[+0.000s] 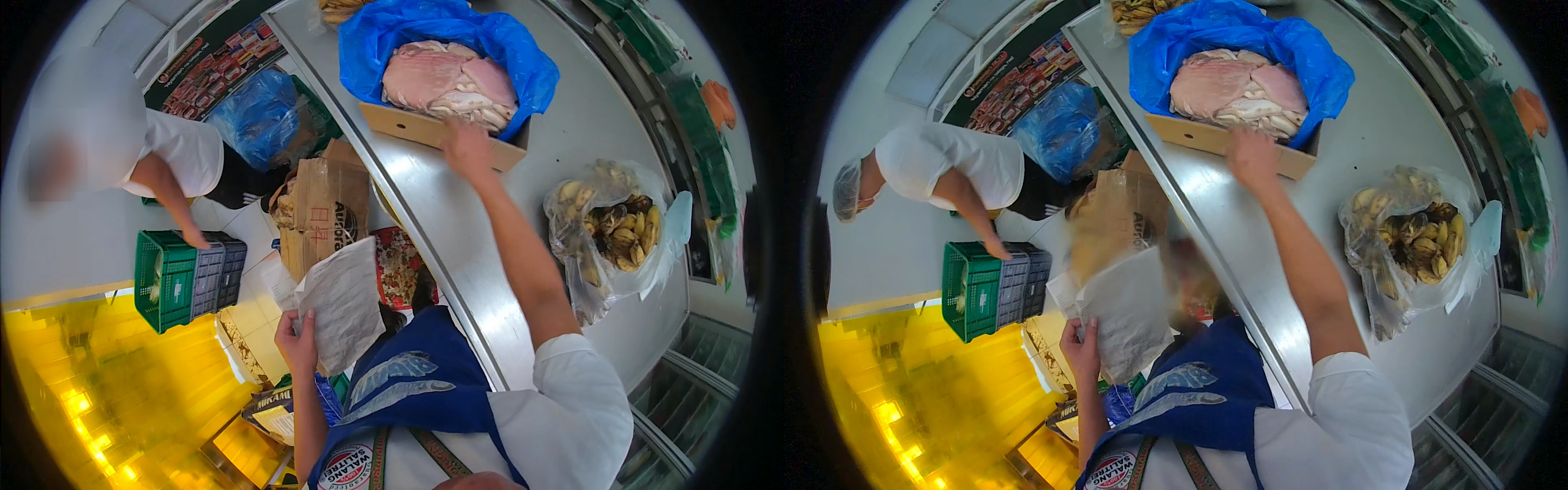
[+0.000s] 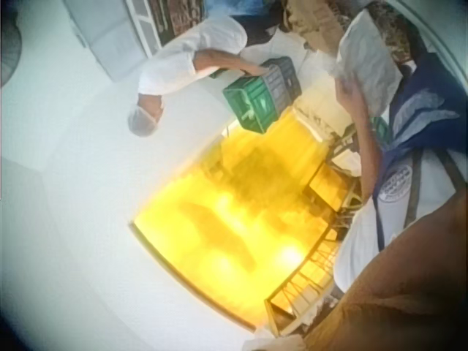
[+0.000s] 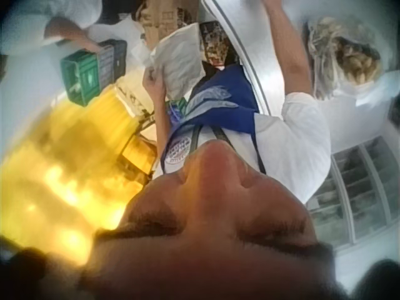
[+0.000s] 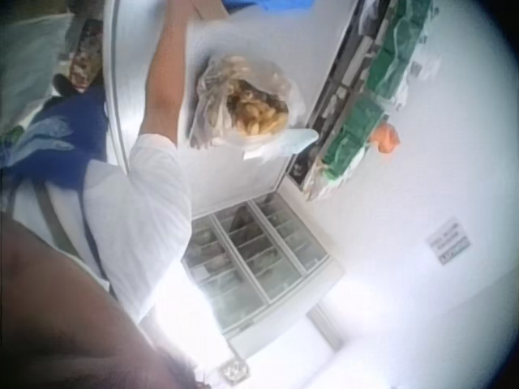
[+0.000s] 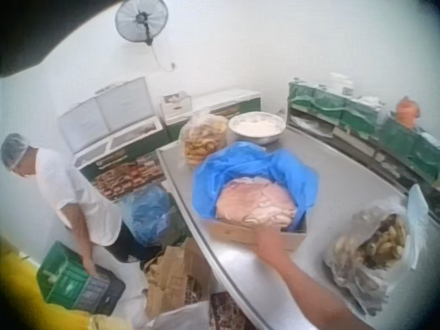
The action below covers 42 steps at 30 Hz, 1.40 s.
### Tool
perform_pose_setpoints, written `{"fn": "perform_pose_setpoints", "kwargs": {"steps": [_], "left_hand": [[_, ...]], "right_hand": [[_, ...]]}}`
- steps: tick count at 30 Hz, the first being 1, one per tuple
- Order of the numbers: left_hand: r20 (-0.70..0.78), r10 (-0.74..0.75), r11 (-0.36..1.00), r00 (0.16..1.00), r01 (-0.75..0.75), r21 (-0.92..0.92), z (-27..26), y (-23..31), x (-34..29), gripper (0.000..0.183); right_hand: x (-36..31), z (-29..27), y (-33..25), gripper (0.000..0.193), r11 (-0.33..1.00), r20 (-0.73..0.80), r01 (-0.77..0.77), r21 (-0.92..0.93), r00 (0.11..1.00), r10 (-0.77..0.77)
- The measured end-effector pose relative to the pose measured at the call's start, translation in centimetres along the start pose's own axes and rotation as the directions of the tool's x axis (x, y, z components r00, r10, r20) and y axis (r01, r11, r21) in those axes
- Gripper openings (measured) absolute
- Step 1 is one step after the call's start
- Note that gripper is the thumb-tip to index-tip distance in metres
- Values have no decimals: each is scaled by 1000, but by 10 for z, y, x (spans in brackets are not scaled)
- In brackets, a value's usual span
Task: The person retrieves frozen food items from a chest freezer and places them into plastic bags and crates. They handle a printed list, compare it to the items, and move bags of meat and other frozen goods between the freezer, a table, and storage crates.
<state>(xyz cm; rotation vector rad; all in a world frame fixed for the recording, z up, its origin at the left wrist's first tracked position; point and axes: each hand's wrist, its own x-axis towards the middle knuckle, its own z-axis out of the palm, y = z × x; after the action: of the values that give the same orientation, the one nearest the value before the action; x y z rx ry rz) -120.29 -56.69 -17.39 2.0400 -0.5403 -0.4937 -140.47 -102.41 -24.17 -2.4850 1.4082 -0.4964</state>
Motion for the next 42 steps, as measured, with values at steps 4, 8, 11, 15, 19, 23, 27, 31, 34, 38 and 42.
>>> {"fn": "perform_pose_setpoints", "kwargs": {"steps": [4, 8, 11, 15, 19, 23, 27, 31, 34, 38, 42], "left_hand": [[8, -24, 999, 1000, 24, 36, -5, -3, -13, 18], [40, -61, 998, 997, 60, 19, -1, 2, -16, 17], [65, -84, 996, 994, 82, 24, -1, 1, -15, 17], [43, -42, 997, 998, 39, 59, 3, 5, -11, 16], [34, 5, 997, 999, -7, 78, 5, -1, -8, 16], [51, -36, 994, 998, 30, 101, 4, -3, -6, 16], [44, 4, 999, 999, -6, 43, 9, 2, -7, 16], [38, 7, 1000, 999, -6, -10, 11, 5, -8, 16], [18, -6, 992, 1000, 4, 125, 3, 4, -13, 15], [-6, 2, 999, 1000, -2, 51, 6, 8, -16, 15], [-54, -4, 998, 999, 8, 65, 4, 0, -21, 16]], "right_hand": [[-47, 27, -24, 42, 998, -233, 64, 9, 971, -61], [-57, 32, -28, 40, 997, -274, 72, 25, 960, -62], [-55, 30, -26, 40, 997, -276, 71, 29, 959, -60], [-52, 33, -21, 41, 997, -293, 71, 25, 954, -60], [-50, 36, -20, 41, 997, -299, 75, 32, 952, -62], [-49, 32, -22, 41, 997, -301, 71, 39, 952, -56], [-48, 30, -20, 42, 997, -274, 62, 52, 961, -46], [-43, 23, -20, 37, 997, -216, 31, 68, 976, -16], [-9, 6, -3, 27, 969, -75, -126, 211, 987, 144], [81, -23, 93, 25, 997, -286, -79, 15, 955, 80], [112, -46, 99, 22, 953, 21, 31, -302, 999, -26]]}}
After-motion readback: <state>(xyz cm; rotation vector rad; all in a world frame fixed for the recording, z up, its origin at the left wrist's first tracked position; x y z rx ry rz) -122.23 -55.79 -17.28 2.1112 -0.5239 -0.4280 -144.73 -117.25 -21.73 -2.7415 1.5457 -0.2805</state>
